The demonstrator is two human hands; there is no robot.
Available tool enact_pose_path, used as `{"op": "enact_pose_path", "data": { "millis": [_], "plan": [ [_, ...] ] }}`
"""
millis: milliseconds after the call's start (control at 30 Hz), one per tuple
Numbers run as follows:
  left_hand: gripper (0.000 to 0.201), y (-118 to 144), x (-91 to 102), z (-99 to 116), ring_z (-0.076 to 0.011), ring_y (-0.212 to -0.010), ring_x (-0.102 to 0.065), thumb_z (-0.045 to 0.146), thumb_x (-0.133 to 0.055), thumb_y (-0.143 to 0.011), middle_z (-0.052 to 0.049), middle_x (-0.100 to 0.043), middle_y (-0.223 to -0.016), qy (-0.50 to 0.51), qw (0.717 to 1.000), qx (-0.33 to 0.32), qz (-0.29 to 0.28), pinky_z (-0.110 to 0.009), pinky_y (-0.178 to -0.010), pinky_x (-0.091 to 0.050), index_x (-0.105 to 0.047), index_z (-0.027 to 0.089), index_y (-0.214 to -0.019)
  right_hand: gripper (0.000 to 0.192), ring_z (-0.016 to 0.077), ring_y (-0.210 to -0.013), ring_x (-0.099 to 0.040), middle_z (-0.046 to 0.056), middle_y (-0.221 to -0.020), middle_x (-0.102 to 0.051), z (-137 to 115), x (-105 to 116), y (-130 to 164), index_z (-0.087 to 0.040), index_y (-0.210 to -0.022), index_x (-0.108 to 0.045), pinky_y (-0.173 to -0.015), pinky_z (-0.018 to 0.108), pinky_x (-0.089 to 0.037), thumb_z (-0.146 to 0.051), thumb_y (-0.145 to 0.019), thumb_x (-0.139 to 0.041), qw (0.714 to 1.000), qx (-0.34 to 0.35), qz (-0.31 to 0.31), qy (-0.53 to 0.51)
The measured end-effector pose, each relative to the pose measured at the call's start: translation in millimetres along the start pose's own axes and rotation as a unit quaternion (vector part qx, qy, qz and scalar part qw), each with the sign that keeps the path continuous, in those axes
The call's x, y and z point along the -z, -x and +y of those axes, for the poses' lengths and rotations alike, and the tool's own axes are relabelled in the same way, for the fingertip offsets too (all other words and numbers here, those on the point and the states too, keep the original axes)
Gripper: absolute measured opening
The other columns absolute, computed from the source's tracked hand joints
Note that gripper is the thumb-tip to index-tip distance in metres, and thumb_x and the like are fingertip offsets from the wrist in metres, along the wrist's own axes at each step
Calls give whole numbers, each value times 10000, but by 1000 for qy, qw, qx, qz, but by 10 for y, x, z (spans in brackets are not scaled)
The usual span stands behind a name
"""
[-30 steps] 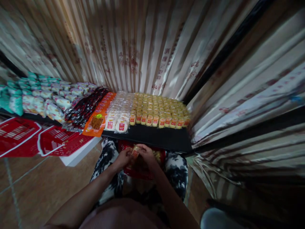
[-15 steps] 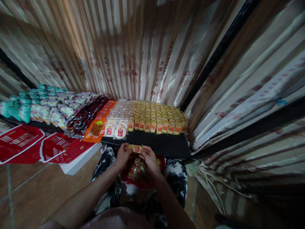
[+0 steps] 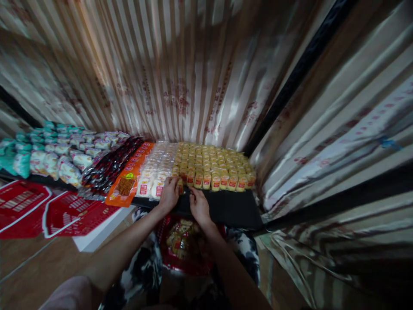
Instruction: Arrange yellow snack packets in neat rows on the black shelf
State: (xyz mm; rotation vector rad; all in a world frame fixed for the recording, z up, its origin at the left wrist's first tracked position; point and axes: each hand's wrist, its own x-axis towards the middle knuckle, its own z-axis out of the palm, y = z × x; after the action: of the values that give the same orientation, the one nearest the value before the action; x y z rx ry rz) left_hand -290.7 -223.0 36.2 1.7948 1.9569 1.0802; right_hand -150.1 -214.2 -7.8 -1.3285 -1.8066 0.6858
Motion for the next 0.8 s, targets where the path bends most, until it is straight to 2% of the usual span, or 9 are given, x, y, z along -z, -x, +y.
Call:
{"op": "enact_pose_path", "data": {
  "millis": [167,300,467,667,800],
  "plan": [
    [385,-133,-76,11,-185,-1033,-533,125,-413,-849,-85,-532,-1122,-39,999,-19,-18,-305,-912,-444,-527,196,-1210,451,172,-943,-593,90,-1083,-607,110,-92,-187,-195,-1240,-538,-877,318,-471,-146,-835,-345,1000,16,4,6],
    [393,-167,-152,9,-190,-1099,-481,163,-392,-881,-70,-548,-1166,-84,995,-40,-36,-317,-953,-405,-503,231,-1252,464,167,-935,-596,91,-1041,-614,190,-140,-168,-188,-1262,-521,-876,305,-474,-151,-837,-338,1000,25,8,-8],
    [447,-201,-209,8,-196,-1061,-521,169,-389,-878,-81,-499,-1229,-125,989,-20,-70,-277,-845,-451,-435,252,-1315,478,159,-898,-607,78,-1026,-624,207,-144,-121,-194,-1272,-507,-832,277,-493,-161,-821,-353,1000,25,-4,-17],
    [419,-222,-201,-5,-199,-967,-562,178,-383,-879,-93,-483,-1190,-114,992,-15,-56,-264,-733,-466,-462,247,-1285,527,164,-1000,-572,62,-1094,-625,179,-126,-121,-208,-1310,-470,-855,256,-483,-152,-794,-371,997,51,-51,7],
    [417,-231,-247,-43,-218,-968,-561,195,-378,-885,-114,-431,-1227,-132,990,-15,-52,-268,-696,-466,-448,247,-1292,483,167,-1031,-561,63,-1149,-608,173,-115,-113,-202,-1274,-503,-922,280,-458,-174,-809,-377,995,67,-67,21]
  ]
}}
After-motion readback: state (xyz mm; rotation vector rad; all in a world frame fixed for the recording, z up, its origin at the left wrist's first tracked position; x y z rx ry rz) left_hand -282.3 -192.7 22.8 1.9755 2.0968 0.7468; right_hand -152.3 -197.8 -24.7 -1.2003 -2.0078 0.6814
